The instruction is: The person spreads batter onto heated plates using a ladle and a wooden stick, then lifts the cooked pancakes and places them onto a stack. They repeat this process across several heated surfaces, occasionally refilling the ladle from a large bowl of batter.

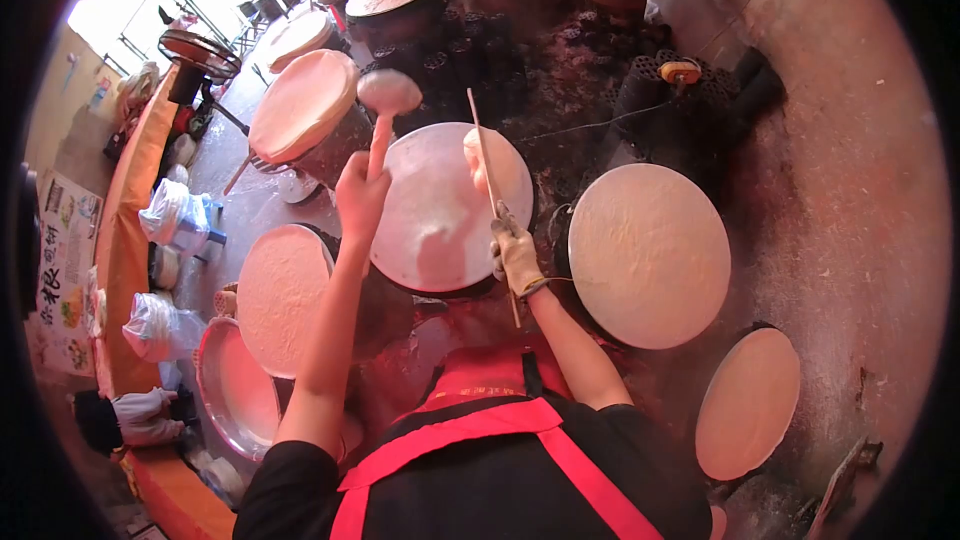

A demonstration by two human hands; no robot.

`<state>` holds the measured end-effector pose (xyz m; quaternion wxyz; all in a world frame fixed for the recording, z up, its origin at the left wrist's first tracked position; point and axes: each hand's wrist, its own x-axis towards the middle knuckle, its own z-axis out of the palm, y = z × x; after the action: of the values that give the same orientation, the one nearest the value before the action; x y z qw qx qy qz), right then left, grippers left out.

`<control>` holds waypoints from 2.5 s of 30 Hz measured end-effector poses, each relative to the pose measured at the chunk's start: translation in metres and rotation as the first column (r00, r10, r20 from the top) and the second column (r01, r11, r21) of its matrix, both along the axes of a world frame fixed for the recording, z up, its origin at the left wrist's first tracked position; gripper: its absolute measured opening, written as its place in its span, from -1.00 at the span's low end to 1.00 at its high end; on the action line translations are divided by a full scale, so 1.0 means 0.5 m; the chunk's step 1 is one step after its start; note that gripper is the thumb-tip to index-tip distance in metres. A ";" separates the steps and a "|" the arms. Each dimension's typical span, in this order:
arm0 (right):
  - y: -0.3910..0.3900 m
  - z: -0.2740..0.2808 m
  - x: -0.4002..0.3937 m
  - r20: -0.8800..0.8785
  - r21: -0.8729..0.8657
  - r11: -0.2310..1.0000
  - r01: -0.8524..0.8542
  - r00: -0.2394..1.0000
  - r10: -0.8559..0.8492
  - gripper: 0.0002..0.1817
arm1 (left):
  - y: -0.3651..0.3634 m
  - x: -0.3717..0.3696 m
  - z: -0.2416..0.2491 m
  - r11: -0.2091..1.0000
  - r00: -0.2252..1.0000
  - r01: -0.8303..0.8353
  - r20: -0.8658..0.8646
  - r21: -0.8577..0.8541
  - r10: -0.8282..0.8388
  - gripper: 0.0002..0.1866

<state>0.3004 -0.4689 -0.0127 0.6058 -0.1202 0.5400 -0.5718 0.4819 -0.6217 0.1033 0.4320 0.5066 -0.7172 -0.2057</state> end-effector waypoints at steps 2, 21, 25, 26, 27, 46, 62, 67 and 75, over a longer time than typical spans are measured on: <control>0.021 -0.001 -0.004 0.228 -0.047 0.998 0.030 0.974 -0.018 -0.51 | 0.061 0.073 -0.020 0.995 0.997 -0.076 0.030 0.060 0.074 -0.81; -0.043 0.049 0.117 -0.058 0.036 0.995 -0.093 0.994 0.095 -0.55 | 0.432 0.429 -0.132 0.384 0.527 0.479 -0.609 0.789 0.593 -0.87; 0.061 -0.026 0.106 -0.122 0.033 0.954 0.299 0.948 -0.293 -0.55 | 0.425 0.454 -0.130 0.342 0.535 0.490 -0.586 0.802 0.608 -0.87; 0.058 -0.024 0.108 -0.152 0.057 0.964 0.261 0.956 -0.250 -0.55 | 0.427 0.457 -0.133 0.341 0.549 0.474 -0.574 0.812 0.608 -0.87; 0.049 -0.021 0.111 -0.179 0.082 0.971 0.224 0.962 -0.207 -0.54 | 0.428 0.457 -0.130 0.347 0.545 0.477 -0.581 0.808 0.605 -0.88; -0.105 -0.019 -0.023 -0.391 -0.003 0.941 -0.338 0.867 0.310 -0.62 | 0.505 0.290 -0.173 0.455 0.217 0.437 -0.582 0.776 0.784 -0.92; -0.180 0.004 -0.157 -0.280 0.031 0.774 -0.632 0.738 0.614 -0.55 | 0.545 0.193 -0.152 0.487 0.078 0.324 -0.536 0.811 0.840 -0.91; -0.131 0.069 -0.174 -0.129 0.079 0.523 -0.849 0.511 0.850 -0.49 | 0.564 0.185 -0.134 0.401 0.062 0.229 -0.425 0.887 0.903 -0.90; -0.195 0.010 -0.159 -0.223 0.105 0.679 -0.726 0.649 0.728 -0.67 | 0.608 0.163 -0.102 0.299 0.086 0.115 -0.309 0.947 0.947 -0.90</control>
<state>0.2210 -0.5662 -0.0080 0.7123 -0.3943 0.5192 -0.2599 0.5634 -0.3175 0.0524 0.4935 0.6351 0.1176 -0.5825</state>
